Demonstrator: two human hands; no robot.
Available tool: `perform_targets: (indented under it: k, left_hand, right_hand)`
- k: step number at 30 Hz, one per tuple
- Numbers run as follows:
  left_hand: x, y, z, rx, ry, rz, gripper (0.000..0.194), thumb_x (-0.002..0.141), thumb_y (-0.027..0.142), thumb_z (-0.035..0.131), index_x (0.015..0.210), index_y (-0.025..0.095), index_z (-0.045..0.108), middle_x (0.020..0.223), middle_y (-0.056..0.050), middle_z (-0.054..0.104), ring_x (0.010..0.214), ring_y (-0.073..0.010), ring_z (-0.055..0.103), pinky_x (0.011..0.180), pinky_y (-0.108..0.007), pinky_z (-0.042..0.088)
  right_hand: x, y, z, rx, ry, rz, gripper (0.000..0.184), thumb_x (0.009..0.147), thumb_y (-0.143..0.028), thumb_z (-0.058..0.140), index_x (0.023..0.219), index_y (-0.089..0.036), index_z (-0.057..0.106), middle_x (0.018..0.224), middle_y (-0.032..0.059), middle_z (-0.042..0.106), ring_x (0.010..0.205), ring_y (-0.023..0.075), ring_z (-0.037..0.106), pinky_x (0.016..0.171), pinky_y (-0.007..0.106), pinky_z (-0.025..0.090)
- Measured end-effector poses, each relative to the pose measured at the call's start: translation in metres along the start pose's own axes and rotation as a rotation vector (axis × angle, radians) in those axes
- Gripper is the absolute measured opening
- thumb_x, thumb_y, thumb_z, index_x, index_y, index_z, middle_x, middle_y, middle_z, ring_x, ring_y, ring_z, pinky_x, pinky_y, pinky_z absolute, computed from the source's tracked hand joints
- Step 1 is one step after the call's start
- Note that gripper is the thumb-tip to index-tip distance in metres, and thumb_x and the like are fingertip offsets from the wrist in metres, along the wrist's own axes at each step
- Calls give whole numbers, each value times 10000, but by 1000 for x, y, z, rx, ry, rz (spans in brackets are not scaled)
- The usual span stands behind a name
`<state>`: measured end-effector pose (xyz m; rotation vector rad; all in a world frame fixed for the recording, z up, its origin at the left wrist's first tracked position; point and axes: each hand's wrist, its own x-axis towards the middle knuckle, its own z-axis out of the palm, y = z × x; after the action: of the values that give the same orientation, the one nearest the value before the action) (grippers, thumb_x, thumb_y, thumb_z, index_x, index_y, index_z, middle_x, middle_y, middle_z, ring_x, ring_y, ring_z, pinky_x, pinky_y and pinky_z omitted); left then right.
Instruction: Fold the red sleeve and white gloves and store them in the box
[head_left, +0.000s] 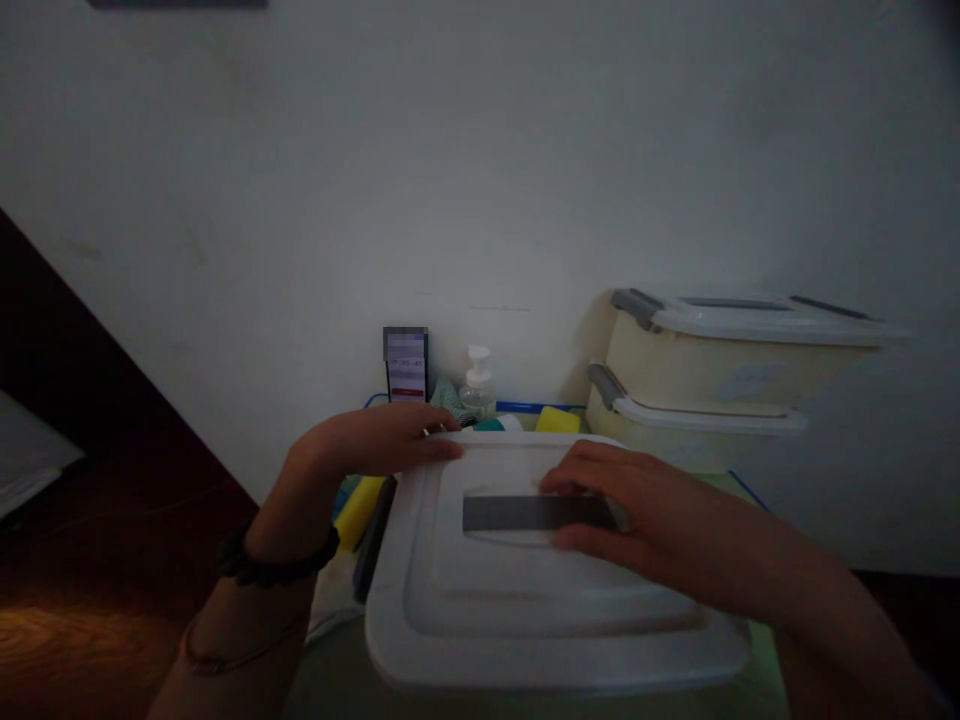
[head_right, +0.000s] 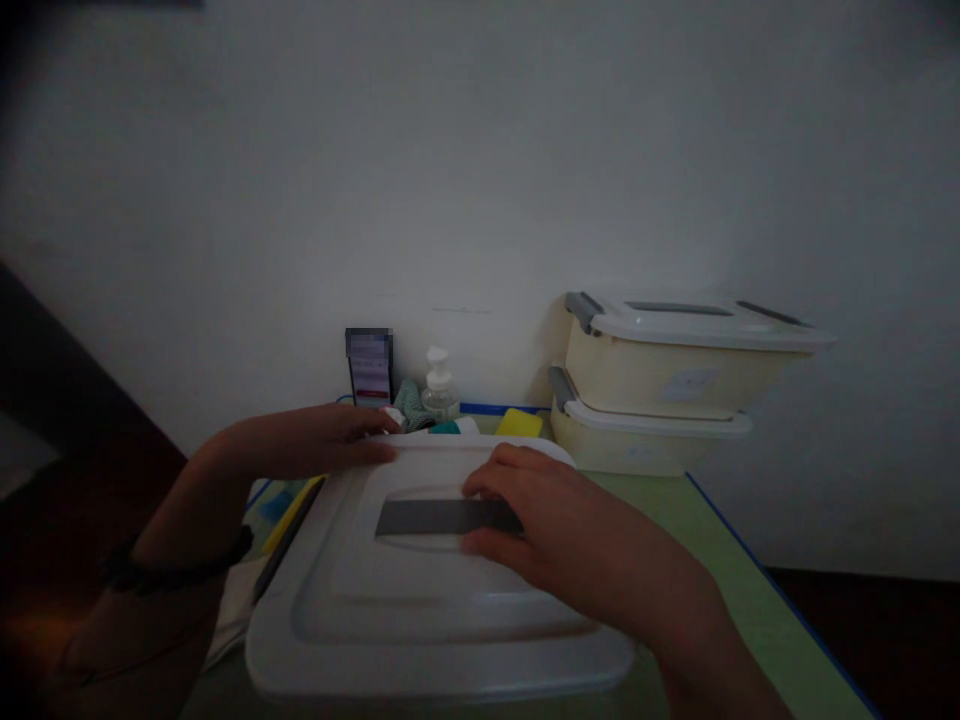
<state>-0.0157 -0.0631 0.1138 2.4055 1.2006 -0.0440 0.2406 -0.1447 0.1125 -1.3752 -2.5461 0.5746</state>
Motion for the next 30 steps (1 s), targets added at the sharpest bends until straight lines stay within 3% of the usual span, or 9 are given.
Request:
perform_targets:
  k: [8, 18, 24, 30]
  left_hand:
    - [-1, 6, -2, 6, 0, -19, 404, 886, 433, 414, 1174, 193, 564, 1171, -86, 620, 1009, -220, 579, 815, -284, 444]
    - [3, 7, 2, -15, 61, 21, 409, 886, 427, 417, 1169, 180, 576, 1119, -96, 649, 955, -225, 608, 774, -292, 458]
    - [1, 15, -2, -112, 247, 132, 358, 898, 396, 424, 1141, 187, 584, 1143, -60, 649, 1021, -191, 599, 870, -281, 443]
    - [1, 24, -3, -390, 535, 200, 313, 899, 391, 435, 1013, 170, 625, 1038, -39, 678, 972, -180, 607, 868, -285, 457]
  right_hand:
    - [7, -12, 8, -19, 60, 136, 349, 737, -527, 635, 816, -197, 548, 873, 28, 562, 810, 205, 515, 693, 341, 405]
    - [12, -6, 10, -68, 77, 61, 385, 785, -562, 555, 755, -179, 533, 825, 47, 549, 784, 198, 492, 629, 302, 358]
    - [13, -1, 0, 26, 111, 71, 378, 739, -563, 607, 709, -194, 531, 785, 14, 547, 697, 151, 490, 589, 267, 350]
    - [8, 7, -13, 68, 195, 77, 381, 725, -555, 625, 695, -203, 481, 725, -17, 498, 639, 134, 456, 550, 259, 337]
